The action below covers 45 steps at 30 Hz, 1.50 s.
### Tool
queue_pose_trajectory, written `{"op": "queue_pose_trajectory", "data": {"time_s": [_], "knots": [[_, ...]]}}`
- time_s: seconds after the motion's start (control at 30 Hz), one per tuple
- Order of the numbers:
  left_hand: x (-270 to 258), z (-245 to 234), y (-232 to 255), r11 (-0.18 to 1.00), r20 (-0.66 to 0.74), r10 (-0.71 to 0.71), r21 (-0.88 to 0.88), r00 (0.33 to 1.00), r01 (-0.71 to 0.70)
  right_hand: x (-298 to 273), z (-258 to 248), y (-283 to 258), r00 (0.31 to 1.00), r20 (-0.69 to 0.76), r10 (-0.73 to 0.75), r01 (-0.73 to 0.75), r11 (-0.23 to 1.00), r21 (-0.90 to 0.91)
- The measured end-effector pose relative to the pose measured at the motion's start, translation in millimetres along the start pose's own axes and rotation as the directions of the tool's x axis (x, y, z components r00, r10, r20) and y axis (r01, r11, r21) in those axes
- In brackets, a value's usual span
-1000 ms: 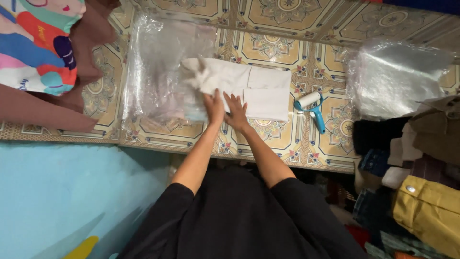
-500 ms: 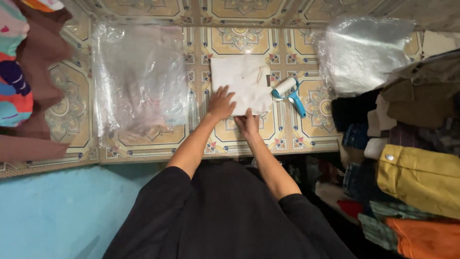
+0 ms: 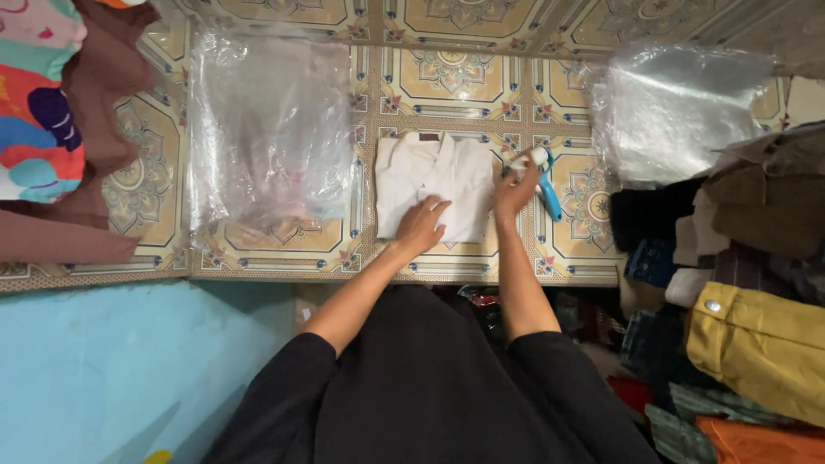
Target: Cleaning a white shirt with a lint roller and then folding it for packaging.
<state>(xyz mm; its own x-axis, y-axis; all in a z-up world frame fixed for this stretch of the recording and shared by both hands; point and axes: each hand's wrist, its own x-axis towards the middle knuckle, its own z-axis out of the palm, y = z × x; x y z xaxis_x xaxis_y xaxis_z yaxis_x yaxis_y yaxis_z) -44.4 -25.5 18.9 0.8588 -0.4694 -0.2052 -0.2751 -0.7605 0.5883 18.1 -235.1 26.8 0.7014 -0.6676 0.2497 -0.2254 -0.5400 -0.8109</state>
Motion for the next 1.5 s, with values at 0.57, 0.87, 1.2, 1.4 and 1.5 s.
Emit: {"op": "queue_pose_trajectory", "data": {"time_s": [0.57,0.87,1.2,1.4,1.5], "knots": [[5.7,-2.1,-7.7,0.975,-0.277,0.154,0.2,0.949,-0.099,-48.5,-99.8,-53.8,0.867,0.464,-0.182,0.252,0.963,-0.093],[-2.4,-62.8,-25.6,0.921,-0.596,-0.378,-0.321,0.709,0.222,-35.8,-21.9,-38.7,0.761,0.634,-0.138,0.35,0.91,-0.222],[98.3,-16.0,-142.5,0.624,-0.354,-0.697,-0.728,0.623,0.284,4.2,71.2,47.9,0.964,0.218,0.15,-0.149,0.989,-0.021],[114.7,-10.4,-160.8,0.653,-0.394,-0.714,-0.673,0.579,0.347,9.6,74.4,33.3,0.958,0.213,0.195,-0.175,0.979,-0.106],[101.1,-30.2,-138.8,0.569,-0.352,-0.75,-0.775,0.56,0.274,15.4,62.3,7.2,0.938,0.228,0.261,-0.282,0.957,0.065]]}}
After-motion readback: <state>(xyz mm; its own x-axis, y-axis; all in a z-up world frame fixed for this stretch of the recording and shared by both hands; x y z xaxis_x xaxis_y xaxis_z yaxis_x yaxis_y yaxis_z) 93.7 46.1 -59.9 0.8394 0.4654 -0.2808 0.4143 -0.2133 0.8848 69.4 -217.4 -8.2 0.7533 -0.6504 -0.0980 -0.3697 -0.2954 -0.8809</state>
